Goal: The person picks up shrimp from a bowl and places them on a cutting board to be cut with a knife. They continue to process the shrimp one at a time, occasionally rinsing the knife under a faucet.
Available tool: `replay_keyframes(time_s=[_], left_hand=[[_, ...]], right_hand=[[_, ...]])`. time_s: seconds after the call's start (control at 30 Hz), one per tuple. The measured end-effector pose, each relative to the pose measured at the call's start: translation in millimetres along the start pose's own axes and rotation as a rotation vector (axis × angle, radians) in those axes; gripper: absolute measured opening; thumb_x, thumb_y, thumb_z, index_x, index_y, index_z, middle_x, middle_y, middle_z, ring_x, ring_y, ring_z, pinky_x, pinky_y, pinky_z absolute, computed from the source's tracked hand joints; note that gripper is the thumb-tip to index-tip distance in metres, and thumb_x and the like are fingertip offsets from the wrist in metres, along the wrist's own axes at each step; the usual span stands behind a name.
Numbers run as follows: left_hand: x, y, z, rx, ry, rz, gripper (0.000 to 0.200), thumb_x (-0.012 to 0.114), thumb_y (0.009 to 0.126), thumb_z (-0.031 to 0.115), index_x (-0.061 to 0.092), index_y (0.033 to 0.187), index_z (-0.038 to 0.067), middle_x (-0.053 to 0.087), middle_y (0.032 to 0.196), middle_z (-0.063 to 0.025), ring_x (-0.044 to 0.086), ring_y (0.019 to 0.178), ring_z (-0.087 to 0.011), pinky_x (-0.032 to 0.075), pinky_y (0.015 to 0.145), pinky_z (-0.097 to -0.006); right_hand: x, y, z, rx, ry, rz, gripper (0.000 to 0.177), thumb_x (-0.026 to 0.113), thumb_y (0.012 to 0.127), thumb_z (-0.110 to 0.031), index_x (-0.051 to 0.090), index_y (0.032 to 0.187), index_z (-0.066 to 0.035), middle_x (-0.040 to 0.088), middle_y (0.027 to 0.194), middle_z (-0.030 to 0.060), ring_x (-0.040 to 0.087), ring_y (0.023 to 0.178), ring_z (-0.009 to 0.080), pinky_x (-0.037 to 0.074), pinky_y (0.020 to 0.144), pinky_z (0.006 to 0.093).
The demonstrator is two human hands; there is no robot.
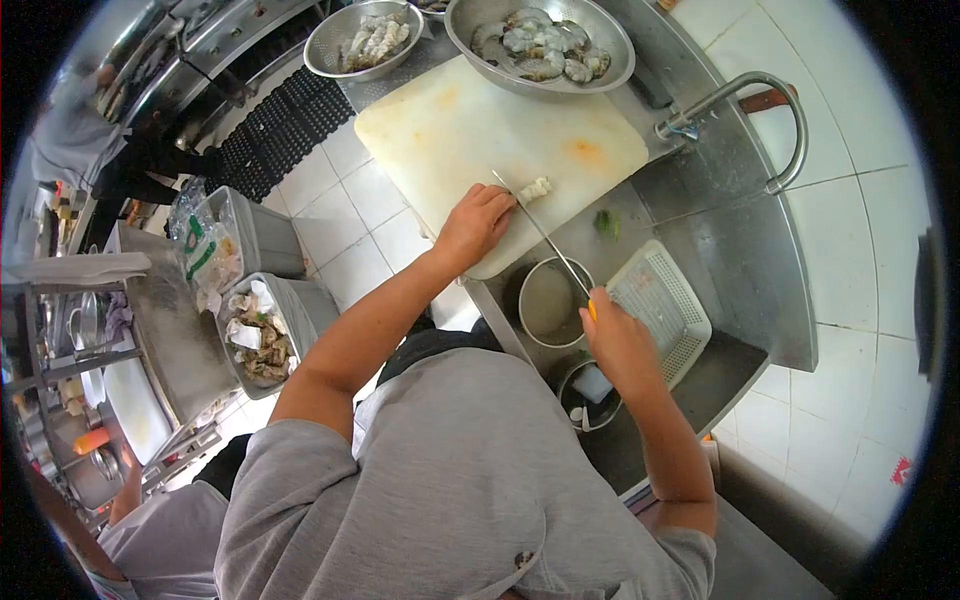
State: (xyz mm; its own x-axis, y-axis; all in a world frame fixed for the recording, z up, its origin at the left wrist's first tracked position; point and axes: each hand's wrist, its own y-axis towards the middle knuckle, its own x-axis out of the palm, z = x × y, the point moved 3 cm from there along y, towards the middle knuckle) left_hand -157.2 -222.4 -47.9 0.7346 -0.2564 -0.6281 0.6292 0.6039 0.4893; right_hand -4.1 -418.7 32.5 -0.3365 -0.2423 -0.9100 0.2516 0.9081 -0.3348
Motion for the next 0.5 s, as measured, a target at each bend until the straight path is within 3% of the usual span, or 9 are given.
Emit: replay_keyframes(time_s=[0.2,0.3,0.5], left_hand=[[-3,-2,3,-0.018,-0.013,0.008,0.020,0.065,0.078,0.002,0.060,0.098,0.004,0.060,0.097,-0.0102,0.056,0.090,-0.0303,0.048,0.080,-0.0383],[-6,-9,4,-0.170,-0.065,0.054,0.020,0.065,0.080,0.002,0.061,0.100,0.004,0.061,0.102,-0.0126,0.057,0.100,-0.0322,0.049,0.085,-0.0389],[-4,-8,1,-0.080,-0.037,0.032,0.019,0.065,0.078,0.001,0.061,0.096,0.004,0.060,0.096,-0.0101,0.056,0.091,-0.0309,0.049,0.079,-0.0392]], right_hand=[[4,8,1,-0.012,0.001,0.019,0.025,0.053,0.094,-0.029,0.044,0.104,-0.008,0.066,0.084,0.0199,0.065,0.077,0.0413,0.051,0.065,0.0512],[-1,-11,7,0.012,-0.019,0.024,0.026,0.055,0.093,-0.029,0.045,0.104,-0.008,0.066,0.083,0.0205,0.065,0.076,0.0410,0.051,0.065,0.0511],[-11,-36,13,-0.001,-0.012,-0.020,0.026,0.056,0.092,-0.030,0.046,0.102,-0.008,0.065,0.084,0.0205,0.065,0.078,0.0413,0.051,0.065,0.0519]])
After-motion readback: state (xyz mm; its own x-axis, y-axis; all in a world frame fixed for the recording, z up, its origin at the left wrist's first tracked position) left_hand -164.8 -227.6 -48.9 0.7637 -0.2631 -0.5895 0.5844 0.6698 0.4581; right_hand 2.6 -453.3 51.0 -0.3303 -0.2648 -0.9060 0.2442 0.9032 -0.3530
